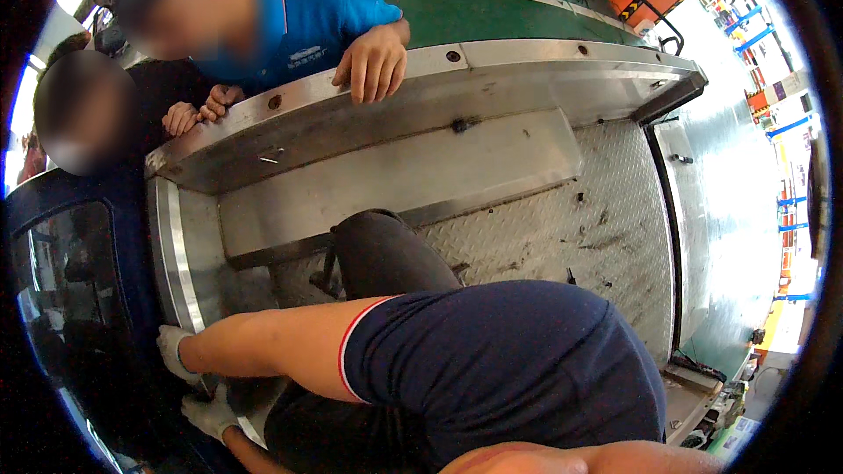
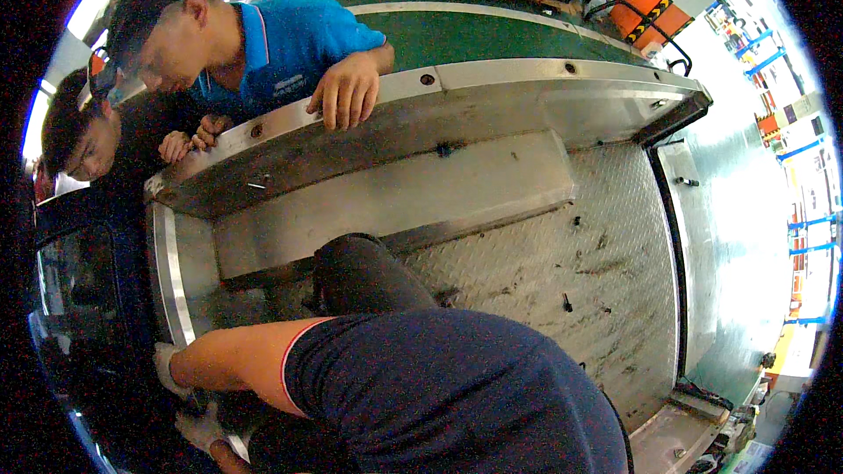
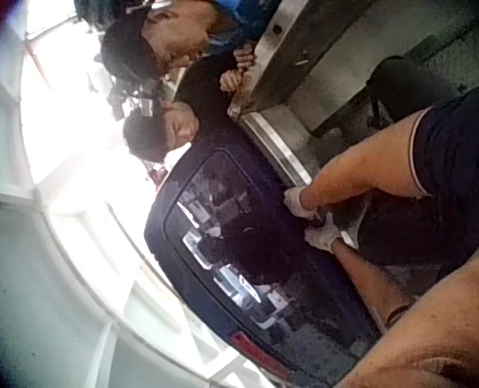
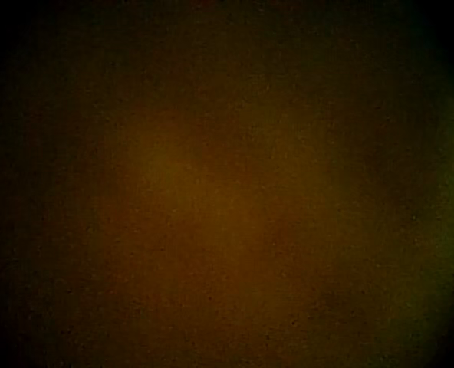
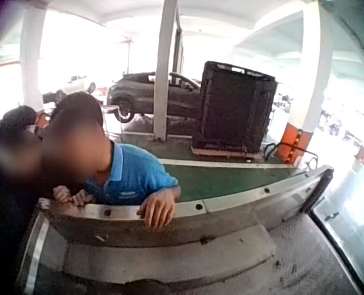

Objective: The person uses a hammer and a metal tool to tap and adjust the metal trim inside the trunk of a car. Another person assists by holding the trim in place while the recorder works.

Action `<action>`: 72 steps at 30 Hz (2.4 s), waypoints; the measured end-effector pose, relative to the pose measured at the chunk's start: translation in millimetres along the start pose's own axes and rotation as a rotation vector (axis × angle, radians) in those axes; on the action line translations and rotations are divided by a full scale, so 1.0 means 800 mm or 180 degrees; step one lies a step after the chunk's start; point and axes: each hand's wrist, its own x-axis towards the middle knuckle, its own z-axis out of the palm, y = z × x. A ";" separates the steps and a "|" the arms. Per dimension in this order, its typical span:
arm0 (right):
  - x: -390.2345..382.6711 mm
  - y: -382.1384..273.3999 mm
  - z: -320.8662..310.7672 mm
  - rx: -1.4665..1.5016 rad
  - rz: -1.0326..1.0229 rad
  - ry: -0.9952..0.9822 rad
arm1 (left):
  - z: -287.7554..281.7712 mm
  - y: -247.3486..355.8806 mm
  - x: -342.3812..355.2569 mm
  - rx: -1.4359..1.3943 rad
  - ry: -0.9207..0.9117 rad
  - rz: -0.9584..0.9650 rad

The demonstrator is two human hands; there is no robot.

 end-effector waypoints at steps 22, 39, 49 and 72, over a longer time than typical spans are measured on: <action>-0.048 0.008 -0.015 -0.0277 -0.0821 0.0735 | -0.062 0.019 -0.059 -0.0217 -0.0290 -0.1065; 0.000 0.010 -0.054 -0.0534 -0.0730 -0.1392 | -0.087 -0.016 0.016 -0.1159 -0.2062 -0.0964; 0.023 0.015 -0.024 -0.0346 -0.0755 -0.1012 | -0.067 -0.021 -0.002 -0.1454 -0.1847 -0.1359; 0.033 -0.002 -0.034 -0.0385 -0.0802 -0.1129 | -0.064 -0.030 0.018 -0.1399 -0.2199 -0.1071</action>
